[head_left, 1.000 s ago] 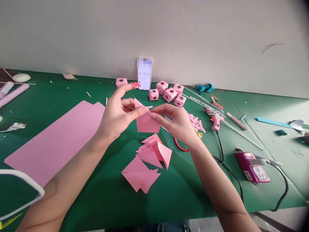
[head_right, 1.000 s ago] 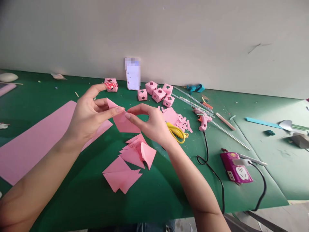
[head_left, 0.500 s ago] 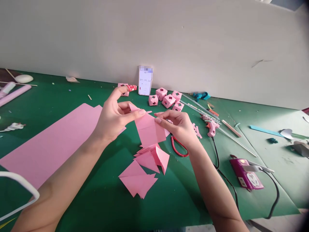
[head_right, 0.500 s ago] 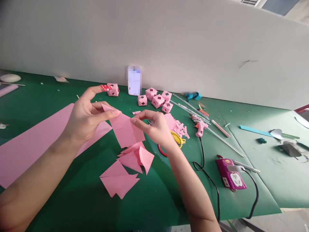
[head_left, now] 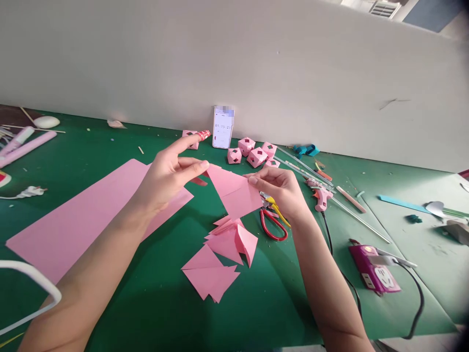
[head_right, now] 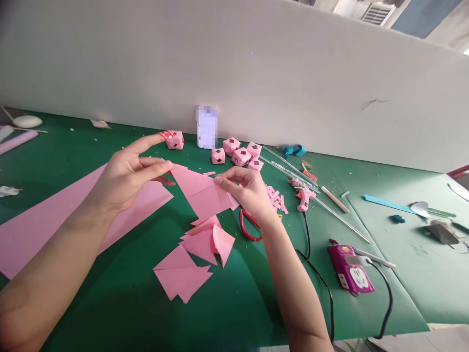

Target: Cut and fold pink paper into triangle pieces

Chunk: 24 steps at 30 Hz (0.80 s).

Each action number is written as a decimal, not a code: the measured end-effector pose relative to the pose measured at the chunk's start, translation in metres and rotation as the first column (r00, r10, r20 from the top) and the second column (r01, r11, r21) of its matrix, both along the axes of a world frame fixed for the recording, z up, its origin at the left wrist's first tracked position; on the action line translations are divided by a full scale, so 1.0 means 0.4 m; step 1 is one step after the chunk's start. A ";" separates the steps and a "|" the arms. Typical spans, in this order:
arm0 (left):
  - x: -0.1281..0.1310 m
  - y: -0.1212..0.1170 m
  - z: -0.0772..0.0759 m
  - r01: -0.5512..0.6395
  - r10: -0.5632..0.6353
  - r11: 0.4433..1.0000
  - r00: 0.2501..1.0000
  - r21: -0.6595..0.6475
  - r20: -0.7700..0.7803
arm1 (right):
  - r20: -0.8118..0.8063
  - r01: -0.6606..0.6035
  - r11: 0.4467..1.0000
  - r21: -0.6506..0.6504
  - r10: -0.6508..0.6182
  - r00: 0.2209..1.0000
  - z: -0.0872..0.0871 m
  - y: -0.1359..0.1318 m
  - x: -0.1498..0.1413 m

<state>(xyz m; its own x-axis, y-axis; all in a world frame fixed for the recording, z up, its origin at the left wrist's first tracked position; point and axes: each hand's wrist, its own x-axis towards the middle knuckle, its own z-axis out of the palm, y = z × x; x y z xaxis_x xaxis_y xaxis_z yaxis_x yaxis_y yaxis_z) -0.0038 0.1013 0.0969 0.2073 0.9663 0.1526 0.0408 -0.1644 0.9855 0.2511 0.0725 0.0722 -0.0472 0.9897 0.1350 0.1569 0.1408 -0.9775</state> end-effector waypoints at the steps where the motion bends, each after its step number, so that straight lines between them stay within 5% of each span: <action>1: -0.001 -0.001 0.001 0.000 0.000 1.000 1.000 0.014 -0.006 | 0.013 -0.005 1.000 0.006 0.005 1.000 0.001 0.001 0.001; 11: -0.009 0.009 -0.007 -0.064 0.066 0.996 0.997 0.057 -0.034 | -0.005 0.019 1.000 -0.003 -0.019 1.000 0.001 0.000 0.000; 15: -0.028 0.024 -0.019 -0.054 0.060 0.994 0.996 0.096 -0.065 | 0.212 -0.004 0.999 0.044 -0.006 0.977 -0.004 -0.002 -0.006; 17: -0.028 0.022 -0.026 0.108 -0.081 0.989 0.967 0.100 -0.241 | 0.345 -0.029 0.999 0.046 0.011 0.939 0.001 -0.005 -0.019; 20: -0.012 0.014 -0.041 0.369 -0.342 0.928 0.777 -0.058 -0.529 | 0.383 -0.092 0.994 0.058 0.063 0.922 0.016 -0.013 -0.042; 22: 0.001 0.010 -0.055 0.387 -0.413 0.904 0.685 -0.180 -0.600 | 0.368 -0.117 0.989 0.090 0.076 0.927 0.020 -0.020 -0.046; 24: 0.006 0.005 -0.074 0.358 -0.444 0.896 0.716 -0.262 -0.538 | 0.389 -0.092 0.990 0.108 0.043 0.920 0.013 -0.032 -0.028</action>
<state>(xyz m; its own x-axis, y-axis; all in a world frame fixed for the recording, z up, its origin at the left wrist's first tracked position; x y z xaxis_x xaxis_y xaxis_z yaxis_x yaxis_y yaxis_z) -0.0013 0.1034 0.0674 0.5861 0.7732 -0.2423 0.5604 -0.1708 0.8104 0.2400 0.0596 0.0773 -0.1863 0.9593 0.2123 0.5035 0.2787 -0.8178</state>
